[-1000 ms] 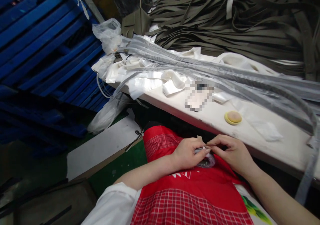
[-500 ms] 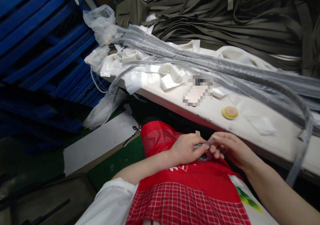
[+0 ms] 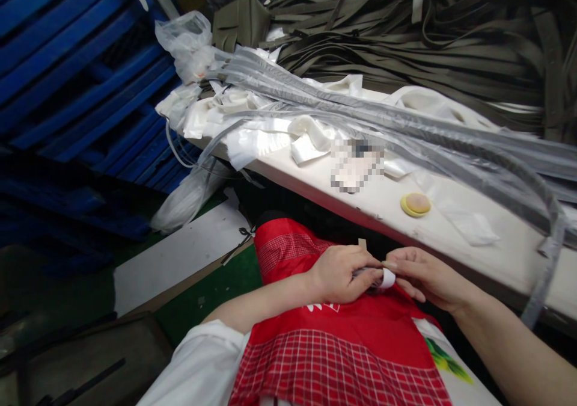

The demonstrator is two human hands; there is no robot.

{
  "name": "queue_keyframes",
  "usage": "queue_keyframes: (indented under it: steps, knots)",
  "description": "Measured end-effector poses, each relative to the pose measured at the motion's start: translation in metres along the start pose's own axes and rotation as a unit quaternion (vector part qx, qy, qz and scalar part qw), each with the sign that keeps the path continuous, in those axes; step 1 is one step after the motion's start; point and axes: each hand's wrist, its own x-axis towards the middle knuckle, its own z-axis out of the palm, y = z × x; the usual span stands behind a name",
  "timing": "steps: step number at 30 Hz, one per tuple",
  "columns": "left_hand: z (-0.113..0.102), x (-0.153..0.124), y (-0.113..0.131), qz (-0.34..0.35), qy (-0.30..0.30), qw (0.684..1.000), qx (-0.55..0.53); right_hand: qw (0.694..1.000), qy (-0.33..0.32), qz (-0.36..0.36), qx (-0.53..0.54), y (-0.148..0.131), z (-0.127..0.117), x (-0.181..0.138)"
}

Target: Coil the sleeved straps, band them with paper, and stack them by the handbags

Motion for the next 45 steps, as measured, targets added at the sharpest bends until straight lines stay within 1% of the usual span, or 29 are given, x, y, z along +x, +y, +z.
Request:
queue_keyframes:
  steps: [6,14,16,18,20,22,24,26,30,32,33,34,36,38,39,40,42,44,45]
  knots:
    - [0.004,0.0,-0.002,-0.006,0.001,0.999,0.035,1.0,-0.01,0.019,0.008,0.003,-0.001,-0.004]
    - [0.006,0.001,-0.001,-0.001,0.004,0.999,0.036,0.998,-0.01,0.055,-0.012,0.006,0.001,-0.009]
    - [0.004,0.002,-0.001,-0.002,0.0,0.999,0.032,0.999,0.012,0.032,-0.031,0.005,0.0,-0.008]
    - [0.003,0.002,-0.001,-0.001,-0.009,1.0,0.024,0.995,0.071,-0.024,-0.067,0.004,0.0,-0.009]
    - [0.002,0.002,-0.001,-0.007,-0.014,1.0,0.022,0.981,0.126,-0.085,-0.119,0.0,0.001,-0.009]
    - [0.002,0.002,-0.001,-0.021,-0.012,0.999,0.032,0.969,0.143,-0.12,-0.163,-0.003,0.004,-0.008]
    - [0.003,0.003,0.0,-0.032,-0.01,0.998,0.043,0.964,0.139,-0.139,-0.181,-0.004,0.008,-0.005]
    - [0.004,0.003,0.0,-0.038,-0.012,0.998,0.047,0.961,0.148,-0.15,-0.181,-0.004,0.01,0.0]
    - [0.005,0.003,-0.004,-0.063,-0.018,0.997,0.04,0.949,0.191,-0.154,-0.199,-0.003,0.006,0.006]
    - [0.007,0.004,-0.01,-0.097,-0.012,0.995,0.027,0.925,0.218,-0.187,-0.247,-0.003,0.002,0.001]
    - [0.007,0.004,-0.014,-0.123,-0.005,0.992,0.014,0.906,0.225,-0.215,-0.288,-0.004,0.001,-0.004]
    - [0.008,0.004,-0.018,-0.156,0.002,0.988,-0.008,0.884,0.215,-0.241,-0.338,-0.003,0.0,-0.009]
    - [0.01,0.003,-0.026,-0.228,0.009,0.971,-0.068,0.84,0.146,-0.27,-0.447,-0.001,0.003,-0.017]
    - [0.013,0.002,-0.033,-0.273,0.009,0.954,-0.127,0.803,0.065,-0.273,-0.525,0.004,0.011,-0.018]
    - [0.014,0.002,-0.036,-0.28,0.009,0.949,-0.148,0.788,0.046,-0.278,-0.547,0.007,0.015,-0.015]
    - [0.016,0.001,-0.039,-0.278,0.01,0.947,-0.163,0.775,0.046,-0.289,-0.56,0.01,0.02,-0.012]
    - [0.018,0.0,-0.043,-0.267,0.015,0.948,-0.173,0.752,0.064,-0.328,-0.568,0.014,0.026,-0.009]
    - [0.02,-0.002,-0.045,-0.266,0.017,0.948,-0.173,0.744,0.074,-0.368,-0.553,0.017,0.025,-0.018]
    - [0.02,-0.003,-0.046,-0.268,0.017,0.948,-0.173,0.747,0.092,-0.386,-0.534,0.017,0.02,-0.028]
